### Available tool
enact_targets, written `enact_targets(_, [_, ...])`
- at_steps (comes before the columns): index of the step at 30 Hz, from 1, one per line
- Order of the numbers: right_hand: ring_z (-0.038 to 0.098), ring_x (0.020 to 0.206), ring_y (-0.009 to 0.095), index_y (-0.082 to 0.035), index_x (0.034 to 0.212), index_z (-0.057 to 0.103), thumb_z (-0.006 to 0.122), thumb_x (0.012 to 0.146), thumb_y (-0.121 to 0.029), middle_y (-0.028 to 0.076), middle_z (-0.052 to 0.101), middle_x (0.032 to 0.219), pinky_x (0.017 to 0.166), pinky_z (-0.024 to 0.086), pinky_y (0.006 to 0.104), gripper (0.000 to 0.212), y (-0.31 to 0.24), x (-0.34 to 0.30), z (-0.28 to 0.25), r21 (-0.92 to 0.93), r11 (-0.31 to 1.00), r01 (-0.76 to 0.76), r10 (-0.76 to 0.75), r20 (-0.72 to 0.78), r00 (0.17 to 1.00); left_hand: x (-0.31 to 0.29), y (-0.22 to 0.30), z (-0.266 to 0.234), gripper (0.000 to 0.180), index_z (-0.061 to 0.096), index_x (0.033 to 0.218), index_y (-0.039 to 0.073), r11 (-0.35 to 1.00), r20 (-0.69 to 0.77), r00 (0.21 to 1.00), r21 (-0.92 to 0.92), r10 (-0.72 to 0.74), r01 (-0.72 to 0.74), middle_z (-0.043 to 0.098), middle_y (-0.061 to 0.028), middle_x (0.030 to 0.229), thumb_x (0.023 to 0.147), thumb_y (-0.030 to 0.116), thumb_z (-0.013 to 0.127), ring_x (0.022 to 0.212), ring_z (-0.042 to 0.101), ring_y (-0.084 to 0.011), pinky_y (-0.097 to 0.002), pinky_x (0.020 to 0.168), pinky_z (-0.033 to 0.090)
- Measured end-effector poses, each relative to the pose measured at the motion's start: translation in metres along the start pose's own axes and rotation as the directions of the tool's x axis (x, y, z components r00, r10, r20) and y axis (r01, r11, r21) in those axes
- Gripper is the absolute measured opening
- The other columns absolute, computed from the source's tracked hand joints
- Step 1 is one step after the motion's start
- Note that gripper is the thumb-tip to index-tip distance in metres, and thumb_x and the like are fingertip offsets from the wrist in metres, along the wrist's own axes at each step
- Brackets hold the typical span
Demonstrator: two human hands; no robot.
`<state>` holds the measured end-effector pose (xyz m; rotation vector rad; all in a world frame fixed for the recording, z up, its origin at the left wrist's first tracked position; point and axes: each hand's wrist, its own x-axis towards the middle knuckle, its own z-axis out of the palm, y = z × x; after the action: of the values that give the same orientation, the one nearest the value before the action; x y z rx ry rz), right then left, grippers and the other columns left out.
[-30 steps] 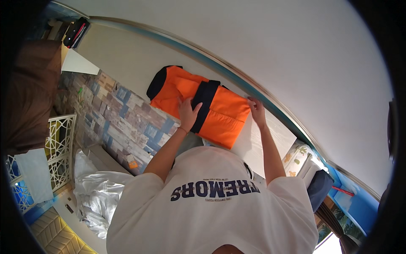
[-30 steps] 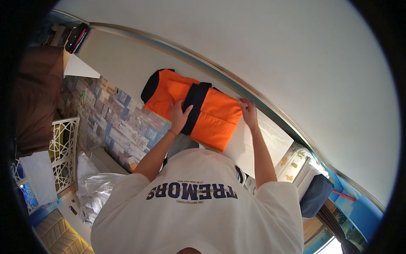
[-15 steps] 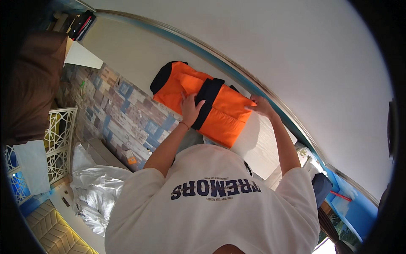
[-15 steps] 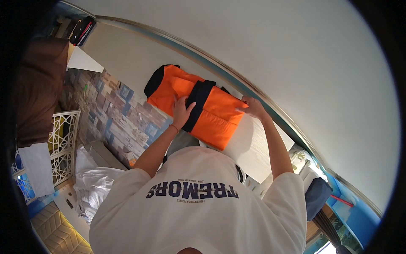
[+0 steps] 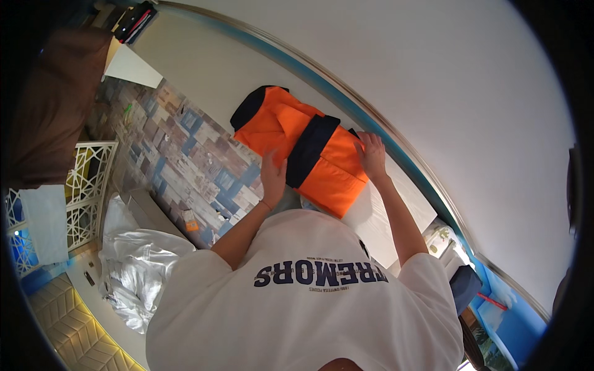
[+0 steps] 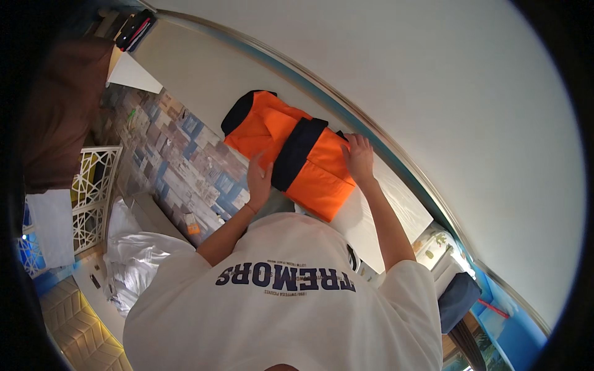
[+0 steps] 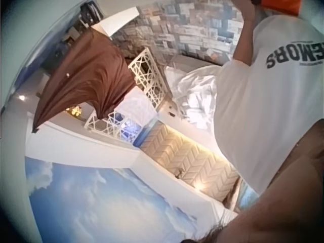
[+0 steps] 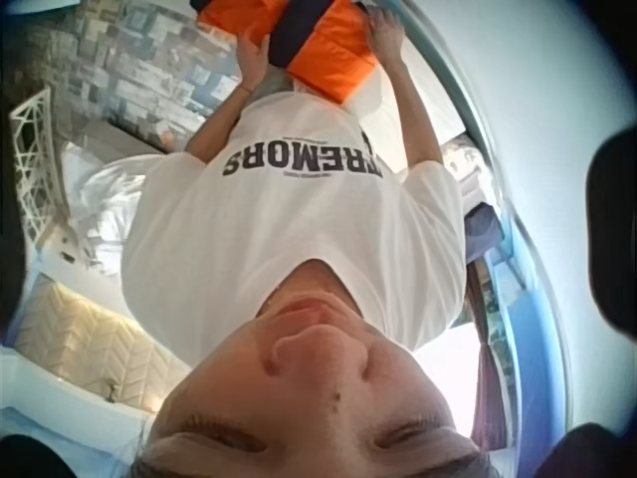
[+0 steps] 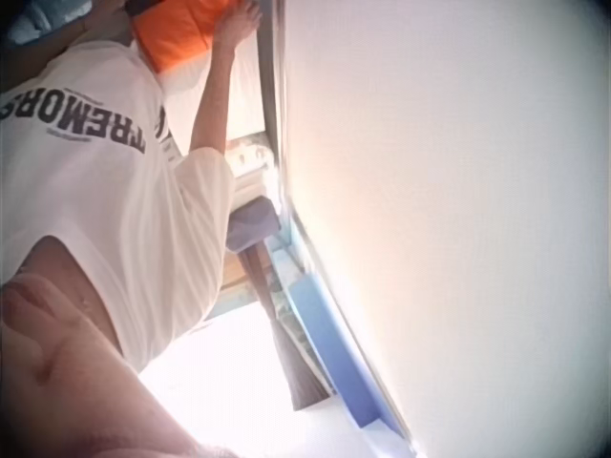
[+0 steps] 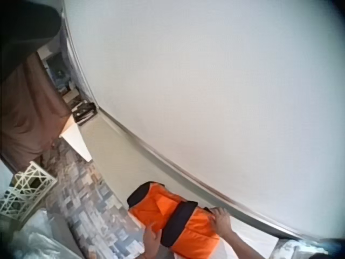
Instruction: The person wipes a white wall with a black cloth, then folds a dark garment and an orange jacket on a small white table. The folded items are placed on a nearby shelf.
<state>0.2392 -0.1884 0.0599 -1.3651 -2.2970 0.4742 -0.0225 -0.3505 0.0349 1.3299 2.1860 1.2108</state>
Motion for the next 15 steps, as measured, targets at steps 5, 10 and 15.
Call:
enact_targets(5, [0.056, 0.105, 0.033, -0.009, 0.112, 0.063, 0.069, 0.089, -0.027, 0.011, 0.061, 0.109, 0.087, 0.047, 0.0458, 0.030, -0.009, 0.021, 0.033, 0.035, 0.998, -0.055, 0.054, 0.028, 0.998, -0.028, -0.021, -0.030, 0.041, 0.059, 0.114, -0.006, 0.815, 0.157, 0.837, -0.192, -0.524, 0.546, 0.066, -0.0138, 0.101, 0.094, 0.029, 0.066, 0.085, 0.070, -0.0228, -0.0310, 0.073, 0.058])
enact_targets(10, [0.055, 0.106, 0.034, -0.005, 0.103, 0.066, 0.071, 0.087, -0.032, 0.011, 0.062, 0.106, 0.087, 0.048, 0.0482, 0.032, -0.008, 0.028, 0.051, -0.035, 0.997, -0.072, 0.075, 0.094, 0.993, -0.049, -0.021, -0.012, 0.044, 0.064, 0.103, -0.002, 0.323, 0.653, 0.428, -0.284, -0.624, 0.903, 0.066, -0.0063, 0.086, 0.092, 0.041, 0.069, 0.074, 0.073, -0.0229, -0.0275, 0.062, 0.056])
enact_targets(15, [0.056, 0.101, 0.036, -0.004, 0.104, 0.065, 0.069, 0.090, -0.030, 0.013, 0.062, 0.099, 0.084, 0.048, 0.0495, 0.029, 0.007, 0.025, 0.059, -0.039, 0.999, -0.007, 0.011, 0.110, 0.994, -0.054, -0.007, 0.009, 0.045, 0.062, 0.113, -0.001, 0.224, 0.708, 0.403, -0.337, -0.580, 0.915, 0.065, -0.0083, 0.111, 0.094, 0.039, 0.067, 0.083, 0.072, -0.0223, -0.0300, 0.070, 0.059])
